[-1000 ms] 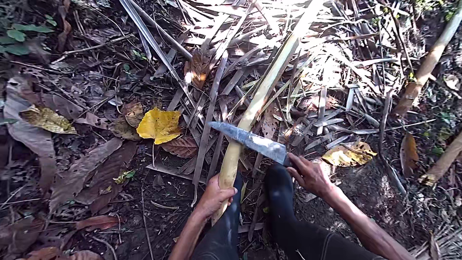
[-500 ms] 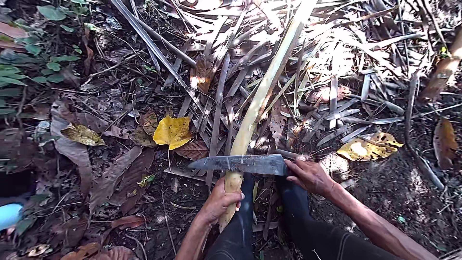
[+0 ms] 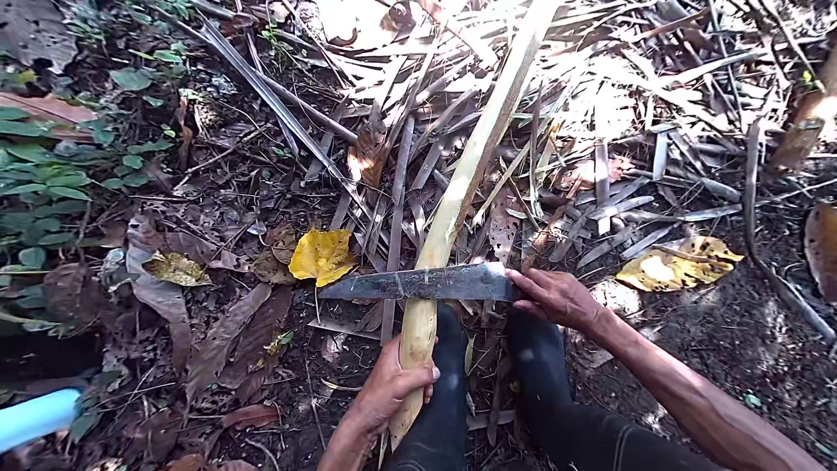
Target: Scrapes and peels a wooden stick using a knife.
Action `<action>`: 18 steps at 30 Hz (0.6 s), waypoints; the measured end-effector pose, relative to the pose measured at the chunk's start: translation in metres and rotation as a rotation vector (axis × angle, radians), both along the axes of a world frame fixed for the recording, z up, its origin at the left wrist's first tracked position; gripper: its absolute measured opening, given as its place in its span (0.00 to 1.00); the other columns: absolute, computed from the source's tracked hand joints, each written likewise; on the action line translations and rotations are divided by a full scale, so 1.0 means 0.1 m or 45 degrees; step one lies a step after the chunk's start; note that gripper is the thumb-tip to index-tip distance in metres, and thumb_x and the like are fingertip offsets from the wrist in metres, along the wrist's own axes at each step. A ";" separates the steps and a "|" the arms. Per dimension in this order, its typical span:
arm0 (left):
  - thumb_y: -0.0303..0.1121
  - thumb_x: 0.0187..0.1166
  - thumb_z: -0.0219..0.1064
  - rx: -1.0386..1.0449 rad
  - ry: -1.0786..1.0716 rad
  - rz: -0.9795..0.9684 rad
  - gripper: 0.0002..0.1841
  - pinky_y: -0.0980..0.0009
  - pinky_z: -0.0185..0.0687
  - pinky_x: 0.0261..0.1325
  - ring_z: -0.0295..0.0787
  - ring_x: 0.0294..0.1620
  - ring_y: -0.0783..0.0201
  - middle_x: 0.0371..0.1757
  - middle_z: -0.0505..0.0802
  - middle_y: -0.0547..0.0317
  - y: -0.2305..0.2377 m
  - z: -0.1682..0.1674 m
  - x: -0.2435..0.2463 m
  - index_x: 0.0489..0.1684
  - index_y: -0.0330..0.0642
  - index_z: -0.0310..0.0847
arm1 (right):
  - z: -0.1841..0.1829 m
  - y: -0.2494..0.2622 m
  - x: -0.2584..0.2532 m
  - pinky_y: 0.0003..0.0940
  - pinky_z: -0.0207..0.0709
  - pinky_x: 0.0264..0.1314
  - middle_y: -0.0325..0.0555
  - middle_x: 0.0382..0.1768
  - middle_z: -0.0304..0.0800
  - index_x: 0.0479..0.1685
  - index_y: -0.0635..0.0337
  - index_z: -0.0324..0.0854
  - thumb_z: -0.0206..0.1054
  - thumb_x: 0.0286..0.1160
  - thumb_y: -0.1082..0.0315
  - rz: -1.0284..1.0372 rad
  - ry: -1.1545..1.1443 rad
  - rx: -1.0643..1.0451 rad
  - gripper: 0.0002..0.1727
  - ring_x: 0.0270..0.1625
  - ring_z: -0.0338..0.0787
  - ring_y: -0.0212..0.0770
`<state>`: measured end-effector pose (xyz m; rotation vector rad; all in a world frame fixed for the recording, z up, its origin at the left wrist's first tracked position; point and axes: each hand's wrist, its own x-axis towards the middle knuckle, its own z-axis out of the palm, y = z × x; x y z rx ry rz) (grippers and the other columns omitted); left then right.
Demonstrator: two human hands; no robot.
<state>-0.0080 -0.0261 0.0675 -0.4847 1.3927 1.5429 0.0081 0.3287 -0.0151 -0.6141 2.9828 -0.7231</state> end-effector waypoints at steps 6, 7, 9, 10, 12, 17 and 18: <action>0.28 0.54 0.78 0.021 -0.005 -0.001 0.32 0.64 0.89 0.25 0.87 0.20 0.58 0.25 0.88 0.52 -0.01 0.01 -0.02 0.65 0.34 0.76 | 0.12 0.59 -0.59 0.65 0.85 0.40 0.64 0.41 0.92 0.83 0.64 0.70 0.55 0.92 0.56 -0.644 -0.113 -0.036 0.28 0.36 0.93 0.63; 0.28 0.54 0.78 0.024 -0.004 -0.002 0.32 0.64 0.89 0.25 0.87 0.21 0.58 0.25 0.88 0.52 -0.01 0.00 -0.02 0.64 0.34 0.76 | 0.20 0.59 -0.60 0.64 0.86 0.42 0.64 0.42 0.93 0.83 0.66 0.70 0.56 0.91 0.57 -0.576 -0.098 -0.018 0.28 0.37 0.94 0.62; 0.29 0.54 0.78 0.020 -0.004 0.006 0.32 0.64 0.89 0.26 0.88 0.21 0.58 0.26 0.88 0.52 -0.01 -0.01 -0.01 0.65 0.35 0.76 | 0.29 0.53 -0.52 0.58 0.89 0.41 0.60 0.46 0.93 0.81 0.66 0.72 0.54 0.89 0.52 -0.285 -0.092 0.076 0.31 0.39 0.95 0.58; 0.29 0.53 0.78 0.014 0.000 0.013 0.33 0.64 0.89 0.26 0.88 0.21 0.58 0.26 0.88 0.52 -0.02 -0.01 -0.01 0.65 0.35 0.76 | 0.30 0.49 -0.51 0.53 0.87 0.32 0.56 0.42 0.92 0.79 0.63 0.75 0.54 0.88 0.48 -0.138 -0.072 0.130 0.32 0.33 0.93 0.54; 0.30 0.53 0.79 0.002 0.011 0.014 0.33 0.65 0.89 0.26 0.88 0.21 0.58 0.26 0.88 0.52 -0.01 -0.02 -0.01 0.65 0.35 0.76 | 0.32 0.52 -0.58 0.52 0.85 0.27 0.54 0.41 0.91 0.78 0.55 0.78 0.55 0.87 0.45 -0.036 -0.106 0.196 0.31 0.30 0.92 0.53; 0.28 0.52 0.78 -0.004 0.011 0.028 0.33 0.63 0.89 0.25 0.87 0.20 0.58 0.25 0.88 0.51 0.01 -0.02 0.02 0.64 0.34 0.76 | 0.31 1.16 -1.15 0.75 0.79 0.50 0.71 0.43 0.91 0.82 0.61 0.71 0.52 0.92 0.49 -0.699 -0.265 0.075 0.30 0.45 0.92 0.74; 0.28 0.52 0.78 -0.003 0.012 0.031 0.33 0.64 0.89 0.25 0.87 0.20 0.58 0.25 0.88 0.51 0.01 -0.02 0.01 0.64 0.34 0.76 | 0.36 1.19 -1.18 0.74 0.79 0.53 0.71 0.45 0.90 0.82 0.63 0.71 0.51 0.92 0.49 -0.696 -0.257 0.085 0.31 0.47 0.91 0.73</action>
